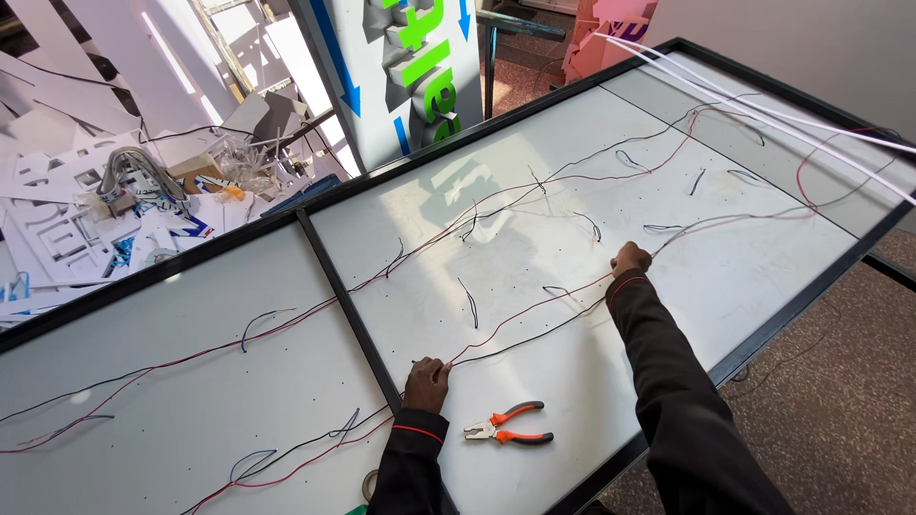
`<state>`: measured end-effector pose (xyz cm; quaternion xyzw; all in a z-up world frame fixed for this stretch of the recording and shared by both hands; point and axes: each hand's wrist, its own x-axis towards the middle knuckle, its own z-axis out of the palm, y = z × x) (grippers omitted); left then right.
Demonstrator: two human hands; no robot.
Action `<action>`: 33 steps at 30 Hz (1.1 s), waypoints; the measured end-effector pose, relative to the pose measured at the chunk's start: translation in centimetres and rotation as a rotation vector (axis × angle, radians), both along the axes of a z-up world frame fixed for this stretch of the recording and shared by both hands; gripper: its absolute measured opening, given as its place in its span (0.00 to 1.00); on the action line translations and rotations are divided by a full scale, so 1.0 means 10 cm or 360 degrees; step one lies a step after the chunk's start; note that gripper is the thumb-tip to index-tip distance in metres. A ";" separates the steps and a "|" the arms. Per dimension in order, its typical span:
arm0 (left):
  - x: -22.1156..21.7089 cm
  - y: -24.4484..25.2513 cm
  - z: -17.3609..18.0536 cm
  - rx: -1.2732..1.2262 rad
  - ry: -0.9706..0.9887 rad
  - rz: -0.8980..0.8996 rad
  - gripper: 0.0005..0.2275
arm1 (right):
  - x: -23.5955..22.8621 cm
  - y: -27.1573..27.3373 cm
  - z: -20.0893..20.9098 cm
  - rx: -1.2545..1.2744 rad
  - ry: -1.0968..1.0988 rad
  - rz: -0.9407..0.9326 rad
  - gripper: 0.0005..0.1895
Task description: The person works on a flat white surface, stripping and twisting multiple colored wires together. They use pliers to cut and strip wire ends, then wrap the connections with electrical tape. The process is repeated for several wire pairs across the surface.
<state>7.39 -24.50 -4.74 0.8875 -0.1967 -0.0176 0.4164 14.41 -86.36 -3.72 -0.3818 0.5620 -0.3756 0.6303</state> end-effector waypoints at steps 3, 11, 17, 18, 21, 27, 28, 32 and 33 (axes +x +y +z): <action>0.02 -0.01 0.10 -0.0021 -0.0006 0.0002 0.18 | -0.17 0.06 0.85 0.0165 -0.0661 0.1087 0.26; 0.08 0.01 0.07 0.0078 -0.0039 -0.0045 0.16 | -0.67 0.19 0.79 -0.0037 -0.1079 0.0379 0.14; -0.01 0.03 0.02 0.0202 -0.0025 0.0001 0.10 | -1.52 0.26 -0.08 -0.0482 -0.0290 -0.0500 0.16; 0.06 -0.03 0.05 0.0219 -0.0061 -0.0009 0.07 | -1.52 0.08 -0.34 -0.0612 0.0155 -0.0590 0.24; 0.02 -0.01 0.07 0.0414 -0.0171 -0.0002 0.15 | -1.88 0.22 -0.32 -0.0968 0.0791 -0.0269 0.46; 0.02 0.01 0.13 0.0098 -0.0212 0.0008 0.13 | -2.18 1.86 0.72 -0.1927 0.0721 0.0340 0.31; -0.02 0.04 0.21 0.0097 -0.0205 0.0021 0.13 | -2.23 2.25 0.76 -0.1932 0.0719 0.0355 0.31; -0.05 0.16 0.46 -0.0791 0.0048 0.0164 0.10 | -2.39 3.58 0.87 -0.1462 0.0502 0.2163 0.21; -0.09 0.20 0.47 -0.1124 0.0117 0.0243 0.10 | -2.48 3.87 0.87 -0.1826 0.0560 0.2612 0.27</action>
